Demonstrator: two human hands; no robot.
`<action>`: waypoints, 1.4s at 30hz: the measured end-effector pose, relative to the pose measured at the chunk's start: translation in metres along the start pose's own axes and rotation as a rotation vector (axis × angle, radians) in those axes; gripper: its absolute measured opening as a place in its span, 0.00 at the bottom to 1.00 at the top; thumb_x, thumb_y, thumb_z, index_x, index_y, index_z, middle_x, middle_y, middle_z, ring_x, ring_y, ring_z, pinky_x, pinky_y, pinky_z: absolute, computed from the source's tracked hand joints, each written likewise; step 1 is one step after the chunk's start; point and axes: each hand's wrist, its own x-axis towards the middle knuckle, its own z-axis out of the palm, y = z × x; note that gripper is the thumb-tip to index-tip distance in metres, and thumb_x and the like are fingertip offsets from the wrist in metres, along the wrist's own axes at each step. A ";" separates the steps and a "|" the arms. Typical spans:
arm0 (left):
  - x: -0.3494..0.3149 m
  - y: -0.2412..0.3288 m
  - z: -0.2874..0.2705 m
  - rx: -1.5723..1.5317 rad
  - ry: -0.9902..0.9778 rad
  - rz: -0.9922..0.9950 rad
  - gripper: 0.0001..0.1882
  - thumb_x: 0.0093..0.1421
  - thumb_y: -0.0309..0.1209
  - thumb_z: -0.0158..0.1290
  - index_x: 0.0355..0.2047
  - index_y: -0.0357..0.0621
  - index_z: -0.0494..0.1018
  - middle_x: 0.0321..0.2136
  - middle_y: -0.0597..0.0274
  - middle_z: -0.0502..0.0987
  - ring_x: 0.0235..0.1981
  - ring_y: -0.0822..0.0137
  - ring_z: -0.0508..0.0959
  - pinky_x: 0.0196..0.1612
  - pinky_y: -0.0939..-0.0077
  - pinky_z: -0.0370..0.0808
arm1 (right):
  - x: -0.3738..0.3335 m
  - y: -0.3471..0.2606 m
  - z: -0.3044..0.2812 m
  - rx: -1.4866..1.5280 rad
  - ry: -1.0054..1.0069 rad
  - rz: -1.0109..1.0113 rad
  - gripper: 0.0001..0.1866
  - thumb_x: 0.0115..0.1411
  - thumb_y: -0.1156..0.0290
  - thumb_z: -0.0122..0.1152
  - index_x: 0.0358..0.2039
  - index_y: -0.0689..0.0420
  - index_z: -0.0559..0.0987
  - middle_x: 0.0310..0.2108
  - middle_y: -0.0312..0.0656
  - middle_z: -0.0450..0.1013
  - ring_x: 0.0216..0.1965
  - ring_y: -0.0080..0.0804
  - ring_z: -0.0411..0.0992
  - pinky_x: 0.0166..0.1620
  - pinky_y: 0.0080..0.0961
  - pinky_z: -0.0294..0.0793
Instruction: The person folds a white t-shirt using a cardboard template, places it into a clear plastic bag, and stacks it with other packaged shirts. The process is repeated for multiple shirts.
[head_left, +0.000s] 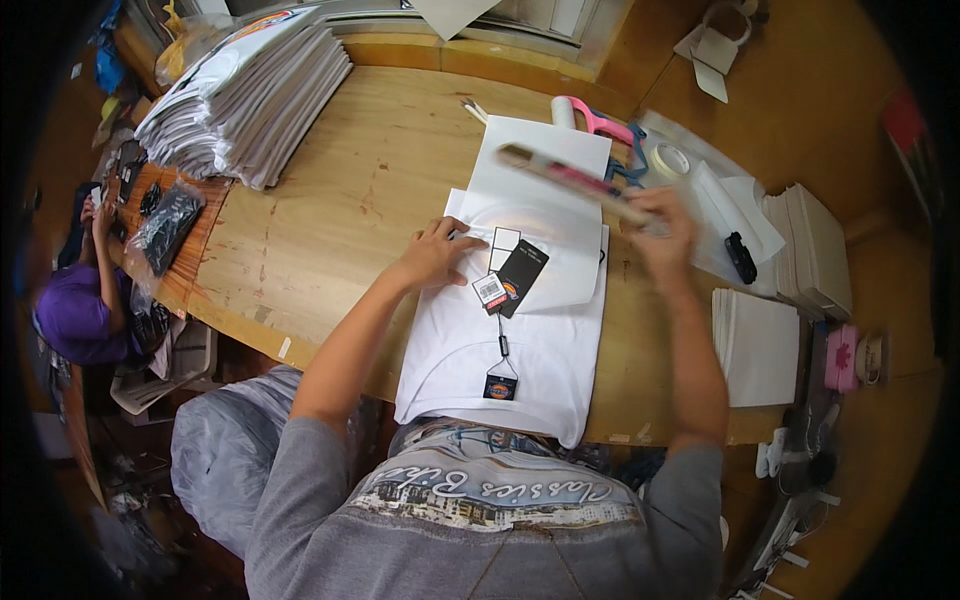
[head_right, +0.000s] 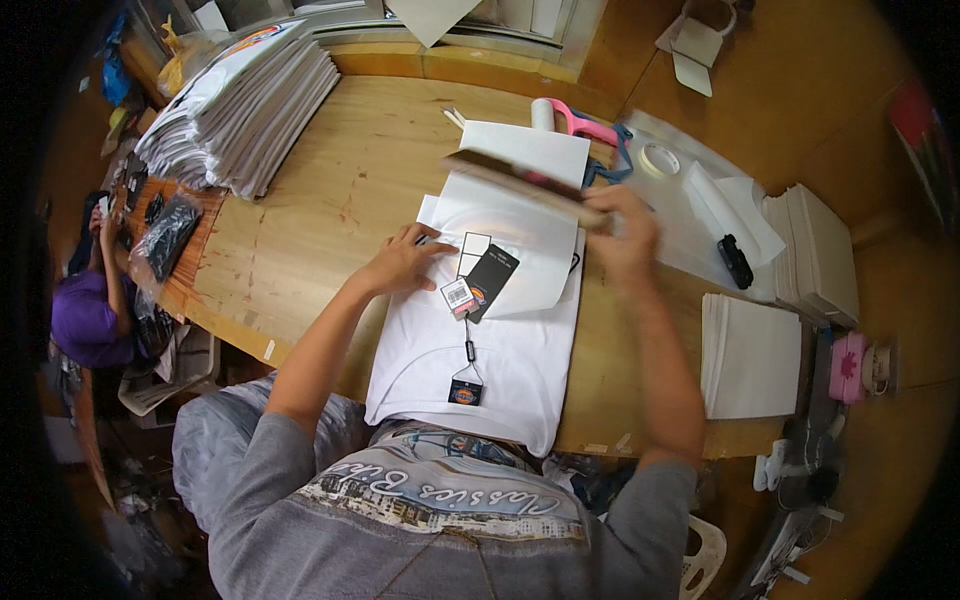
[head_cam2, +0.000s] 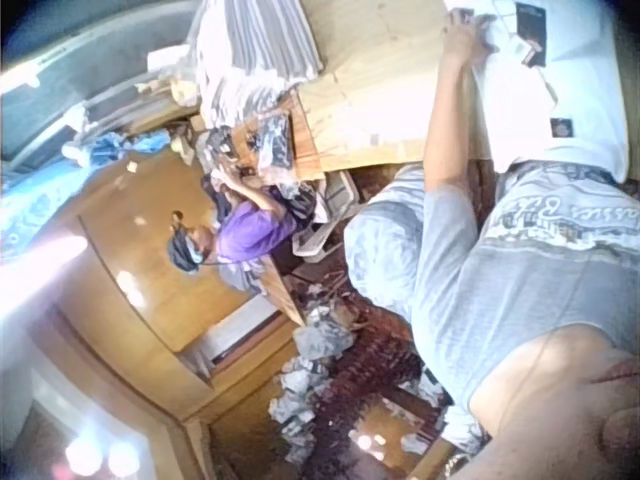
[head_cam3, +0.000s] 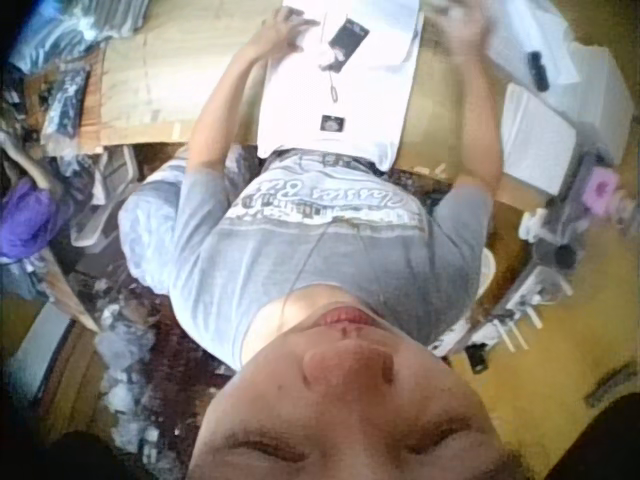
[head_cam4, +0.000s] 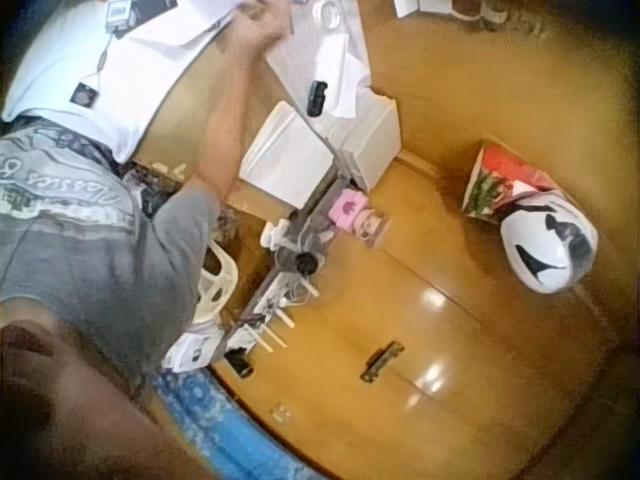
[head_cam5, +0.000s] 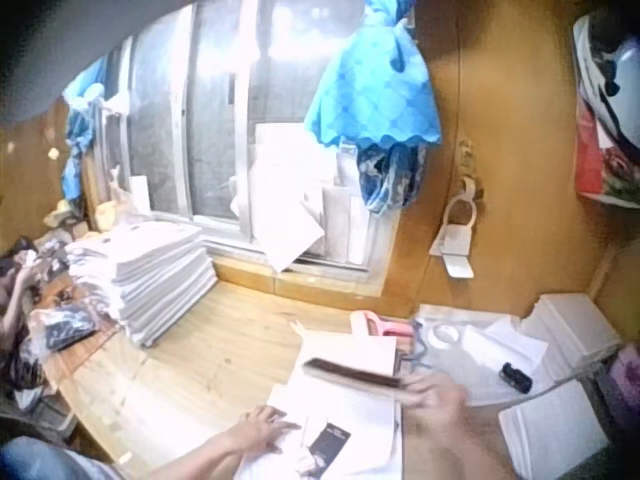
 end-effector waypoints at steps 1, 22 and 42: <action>0.001 -0.002 0.000 0.014 -0.013 -0.010 0.35 0.36 0.36 0.61 0.48 0.67 0.63 0.49 0.65 0.58 0.54 0.60 0.53 0.51 0.57 0.55 | -0.012 0.002 0.018 -0.007 -0.095 -0.038 0.15 0.30 0.88 0.55 0.23 0.62 0.70 0.31 0.42 0.70 0.36 0.33 0.70 0.39 0.23 0.69; 0.070 0.018 0.008 0.011 0.320 0.298 0.10 0.44 0.28 0.51 0.31 0.46 0.72 0.32 0.61 0.70 0.35 0.59 0.68 0.37 0.70 0.67 | -0.053 0.044 0.055 -0.133 -0.455 0.101 0.15 0.45 0.84 0.45 0.35 0.59 0.73 0.40 0.44 0.66 0.44 0.40 0.62 0.47 0.29 0.61; 0.091 -0.024 -0.003 0.162 0.283 0.187 0.17 0.50 0.43 0.50 0.37 0.50 0.70 0.34 0.63 0.69 0.39 0.62 0.67 0.42 0.66 0.62 | -0.031 0.093 0.067 -0.620 -0.677 0.031 0.16 0.52 0.59 0.50 0.41 0.50 0.70 0.40 0.38 0.64 0.42 0.37 0.61 0.43 0.31 0.60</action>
